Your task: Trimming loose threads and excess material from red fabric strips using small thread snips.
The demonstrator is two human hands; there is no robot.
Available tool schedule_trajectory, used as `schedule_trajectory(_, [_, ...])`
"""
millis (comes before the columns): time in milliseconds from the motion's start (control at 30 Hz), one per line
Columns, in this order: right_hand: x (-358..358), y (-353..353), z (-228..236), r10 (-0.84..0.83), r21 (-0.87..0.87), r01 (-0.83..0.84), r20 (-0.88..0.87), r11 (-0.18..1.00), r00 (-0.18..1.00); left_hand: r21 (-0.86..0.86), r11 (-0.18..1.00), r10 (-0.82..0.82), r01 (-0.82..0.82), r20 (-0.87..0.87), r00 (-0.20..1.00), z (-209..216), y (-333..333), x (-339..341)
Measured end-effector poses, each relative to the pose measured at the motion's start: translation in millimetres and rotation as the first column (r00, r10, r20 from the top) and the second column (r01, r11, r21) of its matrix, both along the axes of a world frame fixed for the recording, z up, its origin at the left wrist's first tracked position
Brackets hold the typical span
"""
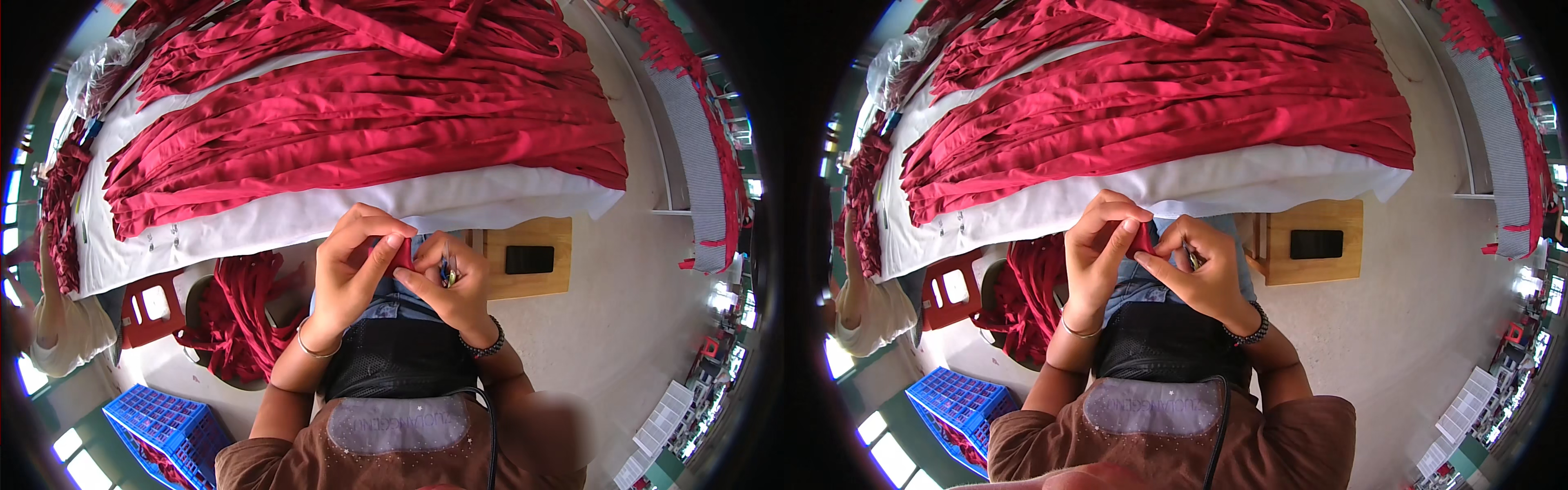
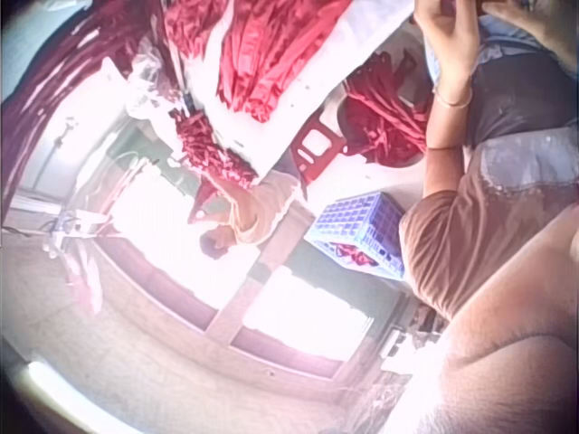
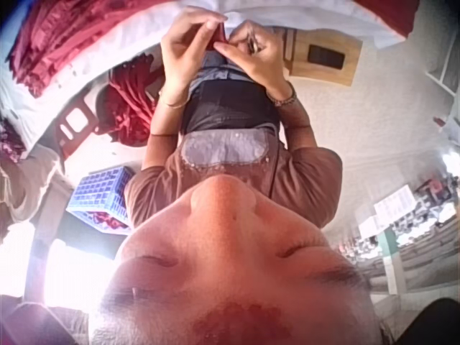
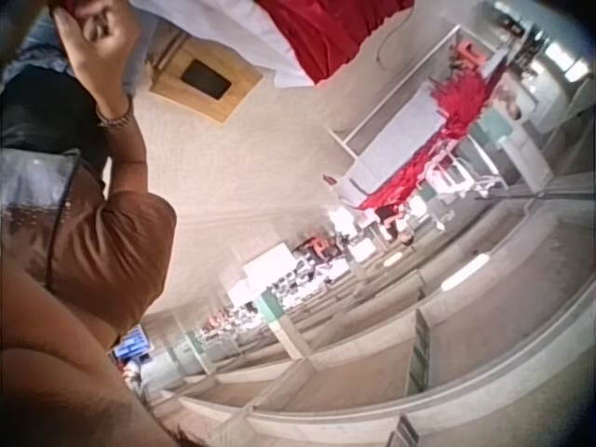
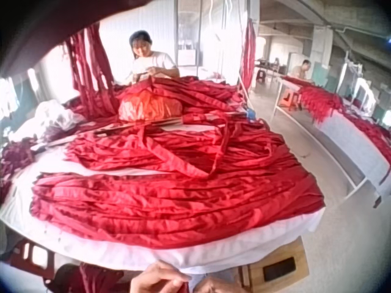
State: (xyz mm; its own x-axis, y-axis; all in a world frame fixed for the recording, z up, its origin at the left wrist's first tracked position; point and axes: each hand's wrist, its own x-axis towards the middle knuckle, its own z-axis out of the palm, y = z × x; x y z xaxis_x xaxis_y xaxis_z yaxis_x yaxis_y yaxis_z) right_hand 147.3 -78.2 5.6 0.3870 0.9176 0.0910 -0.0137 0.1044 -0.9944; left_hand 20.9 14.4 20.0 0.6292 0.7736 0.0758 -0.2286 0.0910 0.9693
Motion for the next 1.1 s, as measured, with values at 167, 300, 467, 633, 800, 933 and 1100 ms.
schedule_trajectory(167, [0.7,2.0,0.2,-0.031,0.024,0.031,0.02,0.999,0.999,-0.106,0.993,-0.039,0.042,0.025,0.999,2.6,-2.3,3.7])
schedule_trajectory(300, [2.8,1.2,3.3,-0.028,0.032,0.026,0.087,0.999,0.996,-0.142,0.988,-0.051,0.057,0.045,0.998,1.8,-2.3,0.1])
schedule_trajectory(467, [0.2,1.3,3.0,-0.024,0.027,0.021,0.124,0.999,0.992,-0.098,0.995,0.014,-0.004,0.097,0.995,-5.9,-5.6,-0.4])
schedule_trajectory(633, [-1.4,1.1,6.5,0.013,0.004,-0.013,0.066,1.0,0.998,-0.111,0.994,0.016,-0.006,0.09,0.996,-7.2,-5.4,0.9])
schedule_trajectory(800, [0.5,0.3,3.6,0.0,-0.002,0.0,0.096,1.0,0.995,-0.145,0.989,0.003,0.008,0.072,0.997,-2.4,-4.4,0.8])
schedule_trajectory(933, [-1.0,1.8,0.7,0.002,-0.012,-0.001,0.028,1.0,1.0,-0.139,0.99,-0.01,0.02,0.072,0.997,-1.8,-3.2,0.7])
schedule_trajectory(1100, [-1.6,1.4,0.3,0.01,-0.025,-0.009,0.031,1.0,0.999,-0.09,0.996,-0.02,0.029,0.097,0.995,-1.7,-1.5,0.0])
